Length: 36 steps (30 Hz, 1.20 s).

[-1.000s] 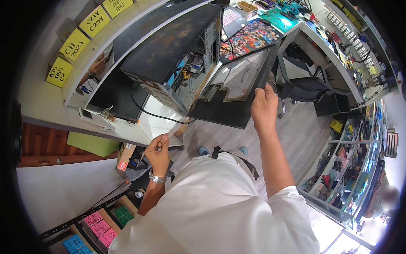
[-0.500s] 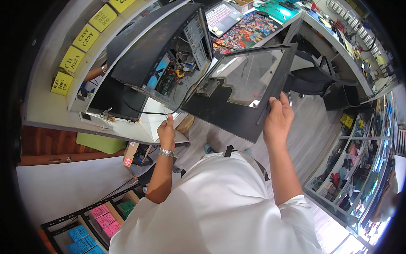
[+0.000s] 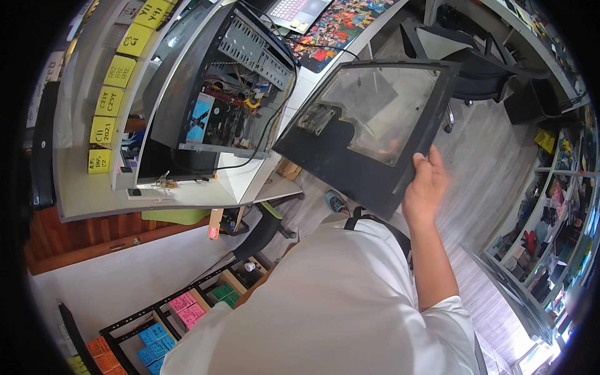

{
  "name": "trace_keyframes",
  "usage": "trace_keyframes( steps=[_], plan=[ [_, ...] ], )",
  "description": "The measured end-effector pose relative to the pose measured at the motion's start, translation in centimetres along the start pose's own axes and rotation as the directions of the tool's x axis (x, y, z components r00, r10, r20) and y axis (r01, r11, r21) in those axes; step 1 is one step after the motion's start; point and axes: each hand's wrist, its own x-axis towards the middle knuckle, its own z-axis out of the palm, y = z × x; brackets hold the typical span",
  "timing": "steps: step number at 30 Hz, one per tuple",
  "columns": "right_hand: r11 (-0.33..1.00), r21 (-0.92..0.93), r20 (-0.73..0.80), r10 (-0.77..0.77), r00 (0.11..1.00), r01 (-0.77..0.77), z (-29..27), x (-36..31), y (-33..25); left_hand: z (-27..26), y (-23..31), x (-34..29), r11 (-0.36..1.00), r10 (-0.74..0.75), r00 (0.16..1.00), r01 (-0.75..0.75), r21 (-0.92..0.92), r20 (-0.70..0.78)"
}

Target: The person writes on a notepad, then uses a screwdriver to remove screws from a desktop computer tower. They open the side panel, disconnect internal cables, and remove a component from the case.

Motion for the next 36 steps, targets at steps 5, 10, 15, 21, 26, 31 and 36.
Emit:
trace_keyframes(
  steps=[5,10,15,21,26,31,36],
  plan=[
    [0.999,-0.012,0.051,0.033,0.998,-0.033,-0.2,1.3,3.2,1.1,-4.3,-1.9,0.978,-0.077,0.994,0.091,0.187,-0.077],
    [0.997,-0.061,0.097,0.042,0.994,-0.036,-0.7,2.0,6.2,-0.1,-4.7,-2.9,0.963,-0.119,0.98,0.153,0.223,-0.158],
    [0.988,-0.154,0.177,0.044,0.983,-0.016,-1.5,2.3,7.6,-1.6,-2.9,-4.3,0.954,0.026,0.995,0.005,0.299,-0.099],
    [0.988,-0.145,0.139,0.075,0.987,-0.054,-0.7,1.7,8.3,-1.5,-0.5,-3.6,0.908,0.076,0.909,0.107,0.405,-0.411],
    [0.988,-0.132,0.137,0.092,0.986,-0.074,0.4,0.4,8.8,-3.7,-2.0,-2.3,0.977,0.077,0.951,-0.132,-0.167,-0.301],
    [0.986,0.09,0.194,0.12,0.974,-0.14,0.7,-0.8,9.0,-4.9,-1.8,-2.1,0.964,0.266,0.894,-0.256,0.076,-0.361],
    [0.976,-0.023,0.183,0.219,0.958,-0.219,0.7,-0.9,9.3,-6.3,0.4,-5.7,0.919,0.171,0.952,-0.06,0.39,-0.256]
  ],
)
